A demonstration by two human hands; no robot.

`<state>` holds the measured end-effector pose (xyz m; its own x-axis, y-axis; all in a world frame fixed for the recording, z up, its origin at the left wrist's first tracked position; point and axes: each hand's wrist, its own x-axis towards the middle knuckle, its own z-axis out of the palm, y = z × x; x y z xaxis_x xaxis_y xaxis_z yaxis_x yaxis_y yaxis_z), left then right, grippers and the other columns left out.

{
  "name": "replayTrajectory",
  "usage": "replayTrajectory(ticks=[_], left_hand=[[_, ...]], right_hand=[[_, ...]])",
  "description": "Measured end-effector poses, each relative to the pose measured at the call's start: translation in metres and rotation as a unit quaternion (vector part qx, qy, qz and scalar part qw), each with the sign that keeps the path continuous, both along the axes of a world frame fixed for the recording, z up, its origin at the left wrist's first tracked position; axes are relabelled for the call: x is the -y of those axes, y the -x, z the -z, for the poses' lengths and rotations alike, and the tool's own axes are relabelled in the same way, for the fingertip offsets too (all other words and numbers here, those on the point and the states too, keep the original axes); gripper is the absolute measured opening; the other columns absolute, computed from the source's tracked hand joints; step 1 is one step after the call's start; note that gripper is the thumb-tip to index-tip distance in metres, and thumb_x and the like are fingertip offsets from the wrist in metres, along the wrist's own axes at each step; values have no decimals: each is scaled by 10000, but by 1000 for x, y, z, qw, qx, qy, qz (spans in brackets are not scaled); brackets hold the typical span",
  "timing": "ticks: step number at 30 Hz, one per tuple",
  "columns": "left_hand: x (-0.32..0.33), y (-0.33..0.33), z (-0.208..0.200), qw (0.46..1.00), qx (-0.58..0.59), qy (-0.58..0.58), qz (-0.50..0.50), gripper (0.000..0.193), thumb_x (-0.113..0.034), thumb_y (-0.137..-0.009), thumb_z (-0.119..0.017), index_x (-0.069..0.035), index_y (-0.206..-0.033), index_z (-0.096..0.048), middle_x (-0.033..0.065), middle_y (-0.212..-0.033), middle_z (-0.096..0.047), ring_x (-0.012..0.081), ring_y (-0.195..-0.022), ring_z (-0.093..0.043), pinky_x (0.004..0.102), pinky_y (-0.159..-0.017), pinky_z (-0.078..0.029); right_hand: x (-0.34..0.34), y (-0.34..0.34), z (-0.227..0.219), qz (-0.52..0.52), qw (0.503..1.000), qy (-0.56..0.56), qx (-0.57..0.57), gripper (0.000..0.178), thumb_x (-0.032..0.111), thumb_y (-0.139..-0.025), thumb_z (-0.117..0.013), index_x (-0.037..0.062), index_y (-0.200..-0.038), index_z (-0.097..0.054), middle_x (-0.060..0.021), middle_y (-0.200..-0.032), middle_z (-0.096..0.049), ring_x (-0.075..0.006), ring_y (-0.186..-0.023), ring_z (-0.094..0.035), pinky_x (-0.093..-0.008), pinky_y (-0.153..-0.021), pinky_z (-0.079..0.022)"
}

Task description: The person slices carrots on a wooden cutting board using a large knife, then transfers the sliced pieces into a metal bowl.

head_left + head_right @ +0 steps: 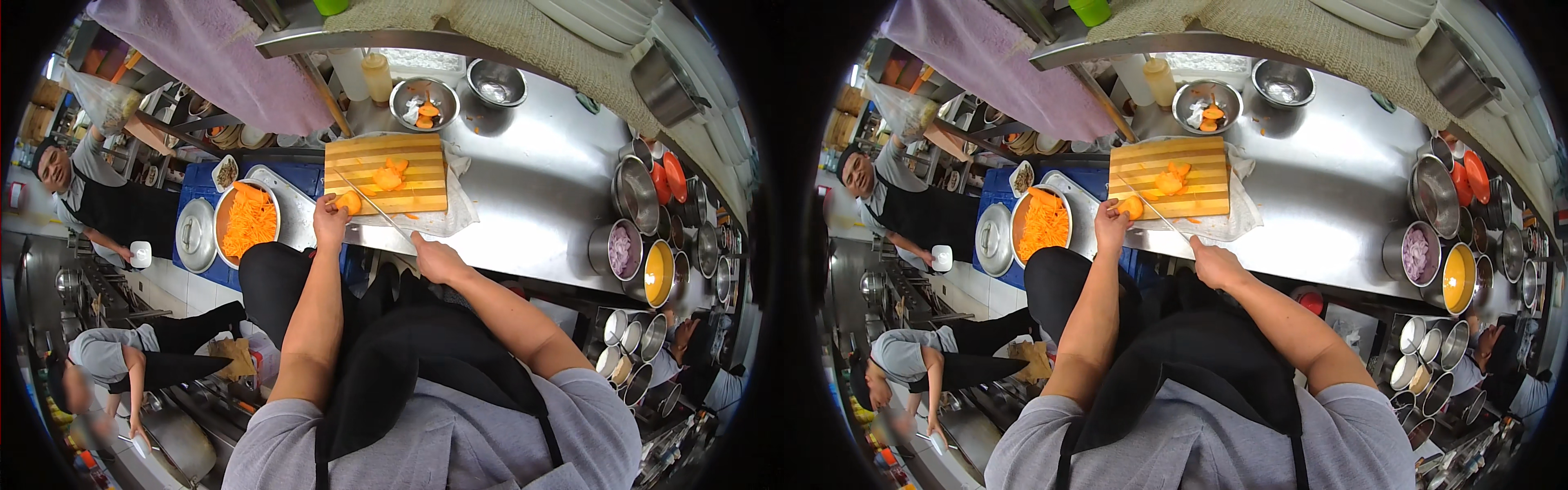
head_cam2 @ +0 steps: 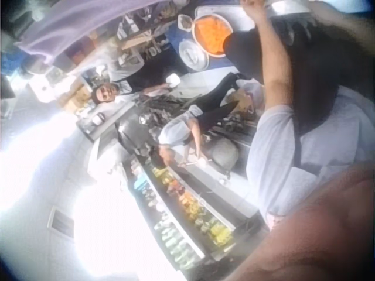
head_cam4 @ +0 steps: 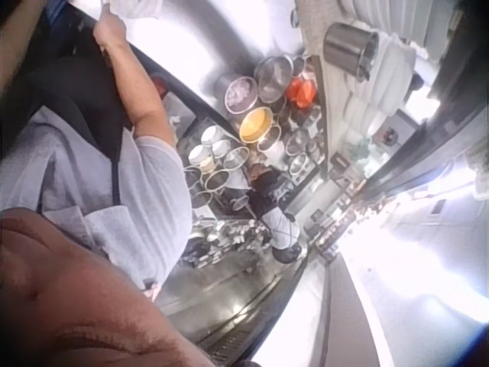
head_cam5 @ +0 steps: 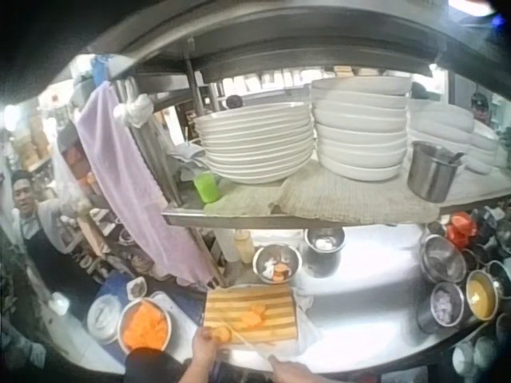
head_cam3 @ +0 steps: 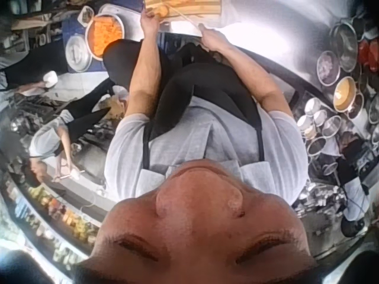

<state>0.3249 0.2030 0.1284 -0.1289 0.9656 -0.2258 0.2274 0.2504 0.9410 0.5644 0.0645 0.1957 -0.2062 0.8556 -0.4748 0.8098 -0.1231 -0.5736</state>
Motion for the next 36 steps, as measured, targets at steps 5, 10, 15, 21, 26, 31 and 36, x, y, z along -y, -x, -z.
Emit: replayTrajectory(ticks=[5, 10, 15, 21, 26, 31, 36], left_hand=[[4, -5, -8, 1000, -10, -6, 26, 445, 43, -888, -680, 5, -1308, -537, 104, -999, -620, 155, -783, -665, 292, -658, -600], [9, -12, -11, 999, -14, -23, 40, 476, 23, -899, -678, -9, -1346, -518, 120, -1101, -575, 179, -830, -672, 289, -676, -599], [10, -14, 0, 995, -36, -77, 42, 471, 12, -840, -738, -3, -1283, -579, 106, -1121, -600, 147, -729, -635, 289, -649, -551], [9, -21, 2, 981, -131, -89, 115, 482, -25, -804, -774, -40, -1259, -614, 156, -1130, -597, 250, -866, -659, 342, -783, -563], [15, -20, 4, 962, -194, -151, 119, 538, -29, -785, -753, -37, -1293, -579, 228, -1173, -593, 413, -1105, -593, 433, -944, -532], [12, -17, -6, 970, -173, -130, 109, 690, -45, -807, -750, -50, -1437, -467, 228, -1322, -594, 365, -1162, -619, 407, -996, -507], [10, -14, -14, 969, -186, -106, 125, 765, -55, -777, -755, -4, -1465, -424, 255, -1348, -576, 419, -1280, -543, 434, -1097, -444]], right_hand=[[-7, -9, 14, -12, 1000, 0, -19, 409, 106, -934, -487, -14, -1319, -414, -305, -967, -697, -482, -943, -678, -563, -828, -520], [-12, -30, 26, -23, 997, -3, -77, 404, 161, -972, -522, 1, -1324, -403, -331, -1003, -679, -505, -980, -654, -577, -856, -495], [0, -33, 47, 17, 994, 3, -108, 387, 182, -980, -535, 50, -1320, -406, -311, -1010, -686, -497, -987, -654, -567, -849, -503], [7, -28, 54, 70, 991, 19, -116, 386, 189, -974, -549, 61, -1315, -419, -249, -979, -711, -464, -935, -674, -548, -814, -518], [-1, -33, 43, 102, 971, 77, -200, 369, 157, -985, -563, 35, -1303, -419, -156, -797, -700, -274, -581, -671, -412, -561, -532], [-4, -39, 52, 118, 939, 134, -294, 345, 98, -1009, -547, 39, -1323, -416, -96, -749, -655, -141, -443, -544, -308, -434, -452], [-5, -40, 56, 125, 935, 133, -305, 371, 102, -1011, -554, 39, -1346, -408, -96, -749, -650, -146, -447, -548, -307, -436, -450]])
